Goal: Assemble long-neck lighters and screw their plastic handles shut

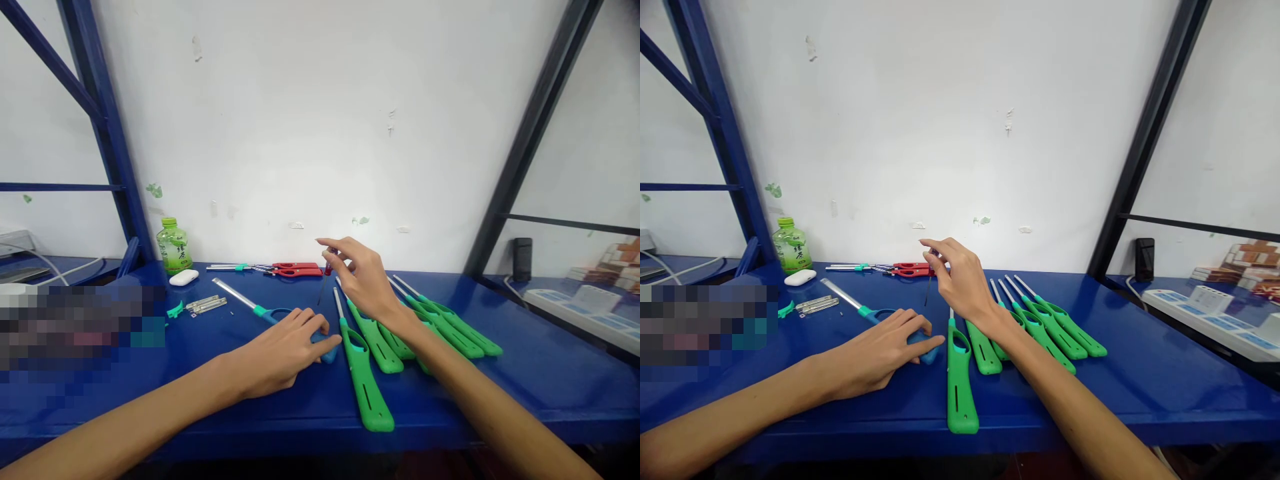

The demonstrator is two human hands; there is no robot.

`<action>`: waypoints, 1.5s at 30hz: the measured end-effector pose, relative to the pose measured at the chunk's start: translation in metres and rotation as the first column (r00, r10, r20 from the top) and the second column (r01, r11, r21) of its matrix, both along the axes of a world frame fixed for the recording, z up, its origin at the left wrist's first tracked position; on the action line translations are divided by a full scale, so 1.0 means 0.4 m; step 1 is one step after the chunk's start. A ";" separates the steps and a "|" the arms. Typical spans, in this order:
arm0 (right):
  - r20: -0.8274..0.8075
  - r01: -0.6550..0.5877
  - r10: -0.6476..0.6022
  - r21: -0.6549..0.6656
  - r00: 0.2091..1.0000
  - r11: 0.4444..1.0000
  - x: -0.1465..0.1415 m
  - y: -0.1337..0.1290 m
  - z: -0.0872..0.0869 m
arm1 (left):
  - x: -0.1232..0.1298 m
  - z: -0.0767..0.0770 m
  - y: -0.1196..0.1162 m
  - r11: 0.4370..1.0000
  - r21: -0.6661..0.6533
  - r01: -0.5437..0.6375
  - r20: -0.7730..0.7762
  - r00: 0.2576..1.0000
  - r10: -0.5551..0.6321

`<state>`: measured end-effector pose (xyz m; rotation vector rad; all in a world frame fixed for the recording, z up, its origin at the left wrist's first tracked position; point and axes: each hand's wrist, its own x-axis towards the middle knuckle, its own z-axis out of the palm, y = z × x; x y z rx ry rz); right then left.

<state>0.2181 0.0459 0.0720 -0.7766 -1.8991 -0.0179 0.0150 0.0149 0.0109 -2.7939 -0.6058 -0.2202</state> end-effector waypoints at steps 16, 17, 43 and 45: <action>0.062 -0.013 0.011 0.033 0.998 0.999 0.002 0.012 -0.015 | -0.010 0.023 -0.037 0.950 -0.201 0.239 0.057 0.971 -0.232; 0.070 -0.008 0.005 0.033 0.998 0.999 0.002 0.012 -0.015 | -0.013 0.023 -0.052 0.947 -0.227 0.229 0.084 0.973 -0.215; 0.102 -0.075 0.074 0.003 0.992 0.997 -0.004 0.015 -0.025 | 0.102 -0.018 -0.127 0.930 -0.328 -0.162 0.157 0.962 0.223; 0.143 -0.104 0.107 -0.028 0.984 0.994 -0.011 0.023 -0.039 | 0.065 -0.023 -0.144 0.979 -0.169 -0.116 0.230 0.961 0.154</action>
